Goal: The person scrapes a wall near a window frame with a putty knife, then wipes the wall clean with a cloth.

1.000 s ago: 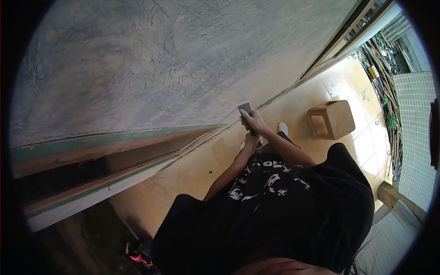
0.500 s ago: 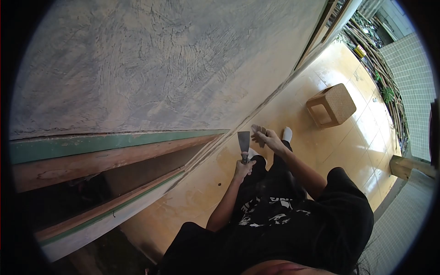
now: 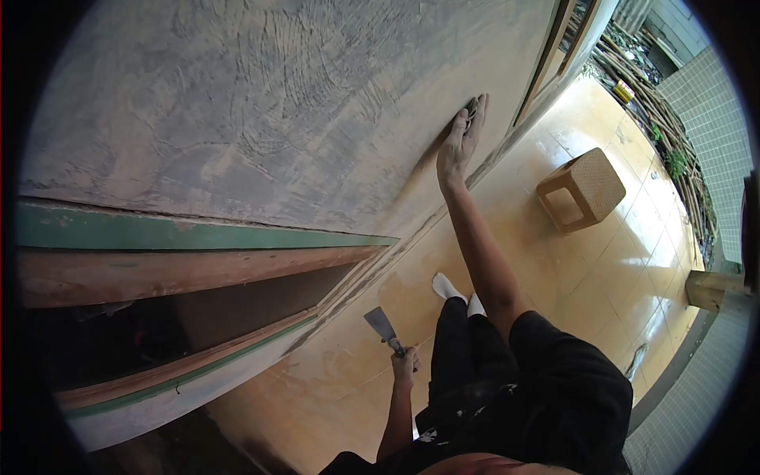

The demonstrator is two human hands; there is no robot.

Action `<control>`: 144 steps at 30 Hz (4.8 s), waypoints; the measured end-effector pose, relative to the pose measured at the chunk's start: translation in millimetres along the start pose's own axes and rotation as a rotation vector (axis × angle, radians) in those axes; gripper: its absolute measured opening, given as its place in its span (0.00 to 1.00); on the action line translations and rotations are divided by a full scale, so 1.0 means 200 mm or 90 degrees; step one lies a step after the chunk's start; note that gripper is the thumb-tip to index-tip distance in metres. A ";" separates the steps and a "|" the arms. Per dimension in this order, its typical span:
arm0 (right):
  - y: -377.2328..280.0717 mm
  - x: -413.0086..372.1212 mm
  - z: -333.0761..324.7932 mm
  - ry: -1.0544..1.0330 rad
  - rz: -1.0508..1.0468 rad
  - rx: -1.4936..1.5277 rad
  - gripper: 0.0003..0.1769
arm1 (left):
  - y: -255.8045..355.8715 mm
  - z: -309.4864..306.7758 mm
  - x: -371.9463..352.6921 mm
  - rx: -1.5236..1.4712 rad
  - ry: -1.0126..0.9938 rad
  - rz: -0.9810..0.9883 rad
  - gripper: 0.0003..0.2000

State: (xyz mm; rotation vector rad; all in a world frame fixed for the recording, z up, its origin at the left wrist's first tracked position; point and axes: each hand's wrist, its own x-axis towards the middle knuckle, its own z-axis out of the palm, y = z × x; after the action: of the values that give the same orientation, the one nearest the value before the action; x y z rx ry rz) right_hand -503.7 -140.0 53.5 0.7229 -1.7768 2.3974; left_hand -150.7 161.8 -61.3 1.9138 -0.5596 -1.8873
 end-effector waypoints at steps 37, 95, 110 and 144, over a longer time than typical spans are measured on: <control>-0.30 -1.28 -1.17 -0.705 0.563 0.024 0.26 | 0.33 0.13 0.22 0.210 -0.152 0.335 0.11; -0.10 -1.44 -1.33 -0.092 0.499 -0.014 0.14 | 0.20 0.39 0.17 0.398 -0.277 0.484 0.12; -0.24 -1.43 -1.22 -0.133 0.843 0.344 0.18 | 0.34 0.27 0.16 0.441 -0.317 0.296 0.13; 0.03 -0.14 0.04 0.040 0.029 0.028 0.32 | 0.65 -0.21 0.17 0.424 -0.182 0.363 0.13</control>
State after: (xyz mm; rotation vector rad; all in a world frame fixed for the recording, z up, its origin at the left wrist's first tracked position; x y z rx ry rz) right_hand -478.4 -144.4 38.2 0.6099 -1.7404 2.4658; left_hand -109.0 33.4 -19.9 1.5463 -1.7911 -1.6974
